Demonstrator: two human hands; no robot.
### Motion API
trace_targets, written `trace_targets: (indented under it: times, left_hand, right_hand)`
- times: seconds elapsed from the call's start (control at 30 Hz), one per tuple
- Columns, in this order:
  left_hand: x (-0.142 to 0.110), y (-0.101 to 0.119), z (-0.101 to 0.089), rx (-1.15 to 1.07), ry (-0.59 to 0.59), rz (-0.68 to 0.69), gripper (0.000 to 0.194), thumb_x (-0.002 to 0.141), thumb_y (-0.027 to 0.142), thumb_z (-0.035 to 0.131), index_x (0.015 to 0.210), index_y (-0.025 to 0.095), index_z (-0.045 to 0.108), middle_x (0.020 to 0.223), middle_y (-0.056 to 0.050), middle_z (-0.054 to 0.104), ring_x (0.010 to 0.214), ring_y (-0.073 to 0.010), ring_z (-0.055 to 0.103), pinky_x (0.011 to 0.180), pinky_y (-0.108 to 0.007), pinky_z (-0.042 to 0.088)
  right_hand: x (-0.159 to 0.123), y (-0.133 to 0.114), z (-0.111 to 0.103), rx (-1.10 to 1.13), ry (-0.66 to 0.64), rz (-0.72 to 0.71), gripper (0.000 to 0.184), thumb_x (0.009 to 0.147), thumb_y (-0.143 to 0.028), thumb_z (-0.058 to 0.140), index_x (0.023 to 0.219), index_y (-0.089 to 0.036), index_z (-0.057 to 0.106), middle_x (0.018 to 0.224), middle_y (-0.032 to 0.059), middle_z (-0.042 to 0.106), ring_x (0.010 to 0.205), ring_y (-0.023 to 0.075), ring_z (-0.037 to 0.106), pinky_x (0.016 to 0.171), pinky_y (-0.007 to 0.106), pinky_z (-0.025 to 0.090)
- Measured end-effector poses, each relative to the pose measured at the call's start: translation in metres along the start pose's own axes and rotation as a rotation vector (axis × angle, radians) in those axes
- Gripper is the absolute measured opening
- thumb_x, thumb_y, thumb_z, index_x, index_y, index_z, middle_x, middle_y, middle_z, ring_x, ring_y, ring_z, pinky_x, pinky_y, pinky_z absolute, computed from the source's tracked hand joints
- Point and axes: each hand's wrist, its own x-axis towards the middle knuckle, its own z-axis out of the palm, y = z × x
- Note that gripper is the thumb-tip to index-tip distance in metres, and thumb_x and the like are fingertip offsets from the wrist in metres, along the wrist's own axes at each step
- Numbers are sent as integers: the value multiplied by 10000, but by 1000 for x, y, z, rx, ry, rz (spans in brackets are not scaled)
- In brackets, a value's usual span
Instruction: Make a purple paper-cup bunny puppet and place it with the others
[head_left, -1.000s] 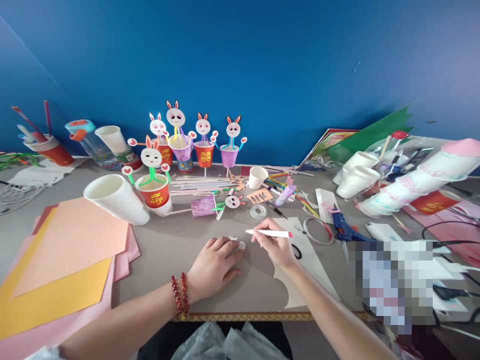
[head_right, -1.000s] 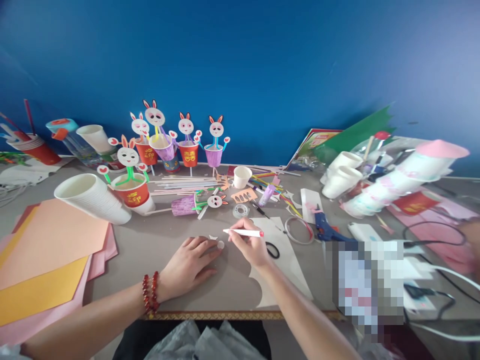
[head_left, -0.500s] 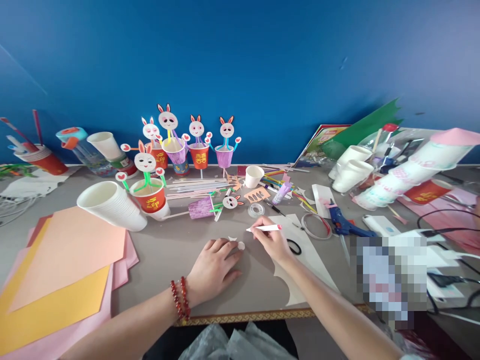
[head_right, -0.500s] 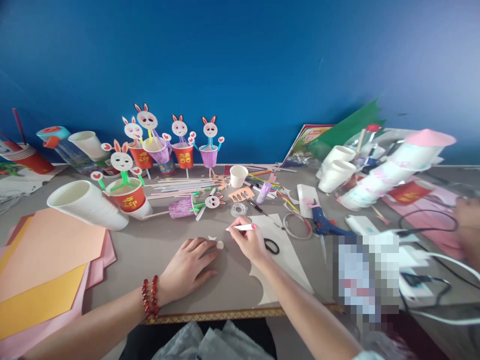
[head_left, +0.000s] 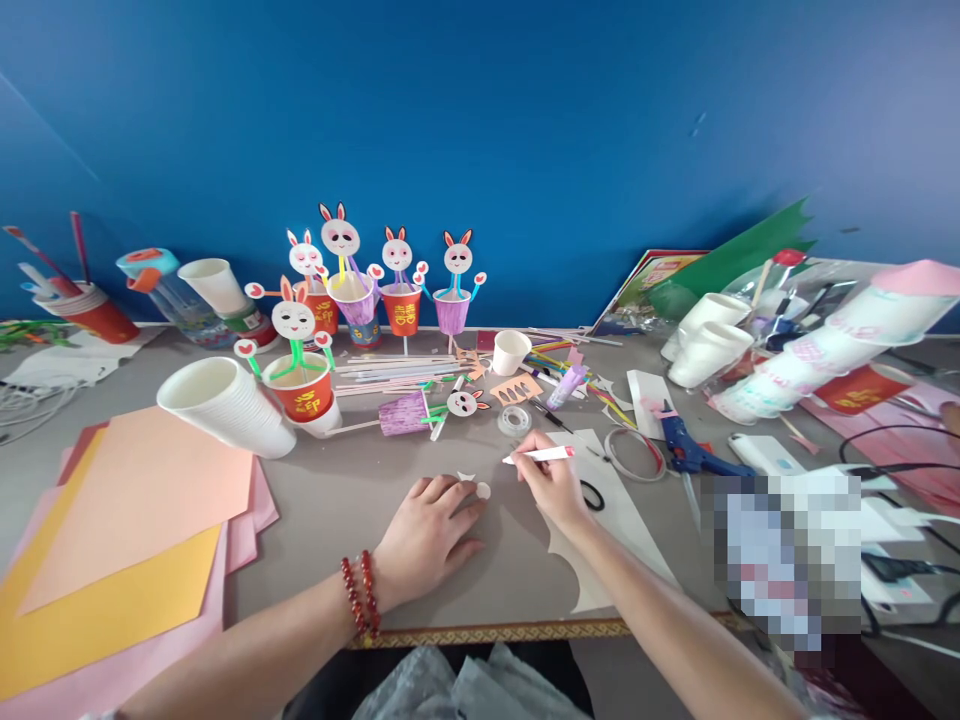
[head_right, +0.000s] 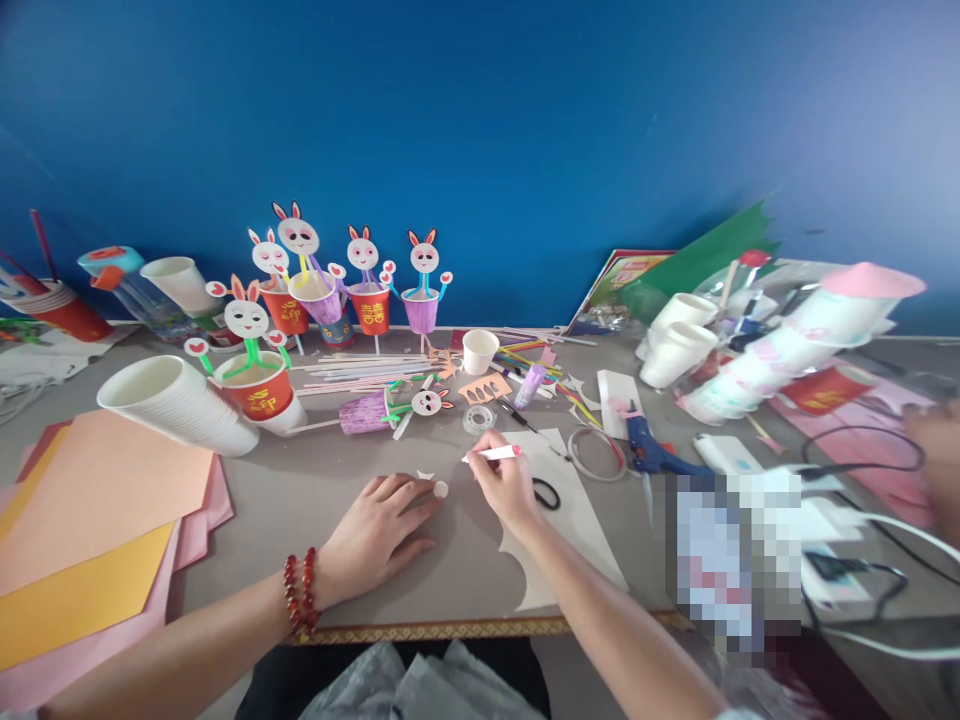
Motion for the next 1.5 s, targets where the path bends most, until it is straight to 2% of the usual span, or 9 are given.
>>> trace_targets:
  times: [0.23, 0.6, 0.8, 1.07, 1.37, 1.5]
  left_hand:
    - [0, 0, 0, 11, 0, 3, 384, 971, 417, 513, 1307, 240, 568, 1388, -63, 558, 1206, -279, 493, 989, -446, 423]
    - [0, 1, 0, 7, -11, -4, 381, 977, 415, 503, 1309, 239, 567, 1383, -64, 559, 1204, -278, 491, 988, -446, 419]
    - [0, 1, 0, 9, 2, -1, 380, 968, 404, 521, 1306, 237, 572, 1382, -71, 562, 1201, -278, 495, 982, -443, 421]
    - [0, 0, 1, 11, 24, 3, 368, 959, 397, 544, 1292, 245, 585, 1369, -75, 569, 1208, -268, 499, 982, -437, 424]
    - [-1, 0, 0, 10, 14, 1, 383, 973, 414, 511, 1309, 240, 572, 1360, -69, 575, 1183, -275, 503, 967, -440, 422]
    - [0, 0, 0, 10, 18, 7, 396, 972, 409, 515, 1328, 243, 561, 1363, -73, 574, 1180, -273, 504, 964, -439, 424]
  right_hand:
    - [-2, -1, 1, -73, 11, -15, 193, 888, -274, 549, 707, -236, 493, 558, -44, 500, 477, 132, 464, 463, 246, 325]
    - [-2, -2, 2, -64, -76, -32, 188, 903, -291, 564, 730, -229, 526, 622, -29, 576, 522, 134, 499, 502, 243, 368]
    - [-1, 1, 1, -60, -17, 5, 183, 845, -216, 548, 671, -234, 490, 511, -60, 465, 439, 119, 413, 444, 242, 302]
    - [0, 0, 1, -17, 16, 13, 183, 869, -261, 553, 698, -236, 493, 509, -55, 483, 438, 124, 435, 449, 248, 304]
    - [-3, -9, -1, 147, -55, 27, 175, 923, -376, 571, 844, -232, 511, 643, -12, 640, 490, 129, 502, 471, 240, 375]
    - [-4, -14, -3, 79, -93, -41, 235, 917, -419, 596, 788, -230, 543, 666, 12, 657, 547, 155, 561, 521, 264, 423]
